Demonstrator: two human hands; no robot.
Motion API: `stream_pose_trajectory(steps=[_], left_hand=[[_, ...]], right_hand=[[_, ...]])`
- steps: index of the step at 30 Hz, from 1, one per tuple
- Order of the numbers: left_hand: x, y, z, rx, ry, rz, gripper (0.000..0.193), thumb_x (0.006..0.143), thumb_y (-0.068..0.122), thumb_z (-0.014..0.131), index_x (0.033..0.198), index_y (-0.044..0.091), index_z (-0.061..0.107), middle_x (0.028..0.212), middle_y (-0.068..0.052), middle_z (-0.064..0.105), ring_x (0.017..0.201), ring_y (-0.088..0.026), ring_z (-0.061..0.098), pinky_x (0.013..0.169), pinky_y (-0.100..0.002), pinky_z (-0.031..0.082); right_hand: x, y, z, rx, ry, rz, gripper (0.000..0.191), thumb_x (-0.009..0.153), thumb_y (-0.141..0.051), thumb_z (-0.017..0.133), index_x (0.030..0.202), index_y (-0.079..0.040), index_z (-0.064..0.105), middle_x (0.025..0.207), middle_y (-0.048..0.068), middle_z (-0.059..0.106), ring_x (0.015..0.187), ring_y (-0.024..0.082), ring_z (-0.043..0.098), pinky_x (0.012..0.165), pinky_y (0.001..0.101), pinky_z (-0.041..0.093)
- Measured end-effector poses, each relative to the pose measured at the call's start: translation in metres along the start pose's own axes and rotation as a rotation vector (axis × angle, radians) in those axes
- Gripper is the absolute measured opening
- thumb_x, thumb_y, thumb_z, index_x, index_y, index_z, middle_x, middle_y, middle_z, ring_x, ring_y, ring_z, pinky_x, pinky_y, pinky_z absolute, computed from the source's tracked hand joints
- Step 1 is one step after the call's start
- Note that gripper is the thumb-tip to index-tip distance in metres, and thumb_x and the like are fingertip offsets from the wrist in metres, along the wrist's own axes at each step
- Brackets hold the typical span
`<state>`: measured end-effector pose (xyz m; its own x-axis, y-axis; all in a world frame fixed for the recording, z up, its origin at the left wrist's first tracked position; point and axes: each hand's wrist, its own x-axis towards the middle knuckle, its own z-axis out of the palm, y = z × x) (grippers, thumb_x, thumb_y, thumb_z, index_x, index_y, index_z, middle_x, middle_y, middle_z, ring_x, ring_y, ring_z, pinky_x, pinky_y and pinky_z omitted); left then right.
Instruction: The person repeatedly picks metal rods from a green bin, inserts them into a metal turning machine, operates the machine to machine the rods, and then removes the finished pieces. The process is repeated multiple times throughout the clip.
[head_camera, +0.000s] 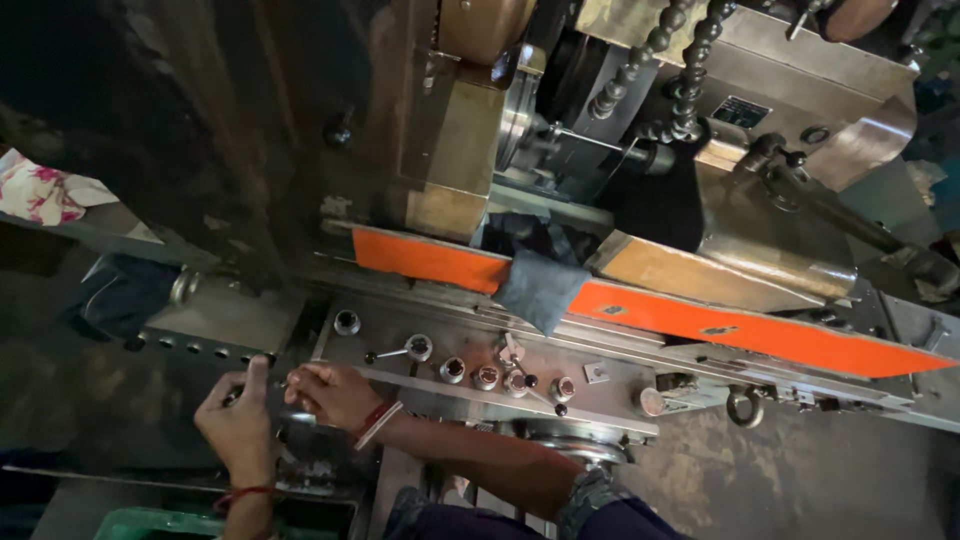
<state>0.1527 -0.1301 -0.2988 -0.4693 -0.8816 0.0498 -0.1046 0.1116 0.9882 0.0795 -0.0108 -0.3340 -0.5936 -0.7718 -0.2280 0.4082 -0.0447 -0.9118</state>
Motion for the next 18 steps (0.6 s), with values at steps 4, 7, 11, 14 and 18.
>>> stream_pose_trajectory(steps=[4,7,11,14,18], left_hand=[[-0.016,0.009,-0.012,0.279,0.086,0.372,0.036,0.103,0.021,0.082,0.081,-0.001,0.064,0.067,-0.006,0.051,0.059,-0.011,0.042,0.056,-0.032,0.033],[-0.021,0.012,-0.023,0.331,0.015,0.576,0.035,0.1,0.022,0.082,0.08,0.0,0.062,0.073,-0.01,0.055,0.067,-0.013,0.047,0.061,-0.034,0.038],[-0.014,0.014,-0.037,-0.034,-0.171,-0.021,0.035,0.099,0.023,0.077,0.076,0.005,0.059,0.061,-0.002,0.049,0.054,-0.012,0.041,0.049,-0.032,0.032],[-0.01,0.014,-0.058,-0.43,-0.329,-0.56,0.031,0.096,0.024,0.073,0.073,0.01,0.058,0.059,0.005,0.045,0.045,-0.007,0.037,0.039,-0.028,0.025],[-0.013,0.004,-0.088,-0.464,-0.188,-0.409,0.035,0.101,0.026,0.07,0.075,0.01,0.054,0.06,0.004,0.043,0.045,-0.007,0.036,0.039,-0.026,0.024]], right_hand=[[0.005,0.01,-0.005,0.367,-0.119,0.24,0.032,0.112,-0.034,0.055,0.091,-0.011,0.06,0.063,-0.007,0.044,0.047,0.005,0.037,0.039,0.0233,0.03],[0.003,0.021,0.003,0.318,-0.04,0.304,0.03,0.112,-0.033,0.058,0.09,-0.014,0.06,0.065,-0.008,0.044,0.048,0.004,0.038,0.039,0.022,0.03],[-0.009,0.026,0.019,-0.663,0.151,-0.706,0.034,0.119,-0.026,0.045,0.095,-0.008,0.06,0.087,0.007,0.064,0.083,0.023,0.065,0.073,0.0346,0.052],[-0.014,0.021,0.021,-0.877,-0.022,-0.821,0.023,0.113,-0.023,0.053,0.101,-0.005,0.061,0.093,0.013,0.064,0.086,0.028,0.068,0.073,0.0378,0.054],[-0.011,0.025,0.033,-0.98,0.003,-0.951,0.024,0.109,-0.021,0.05,0.097,-0.009,0.067,0.092,0.012,0.066,0.083,0.03,0.068,0.072,0.0396,0.051]])
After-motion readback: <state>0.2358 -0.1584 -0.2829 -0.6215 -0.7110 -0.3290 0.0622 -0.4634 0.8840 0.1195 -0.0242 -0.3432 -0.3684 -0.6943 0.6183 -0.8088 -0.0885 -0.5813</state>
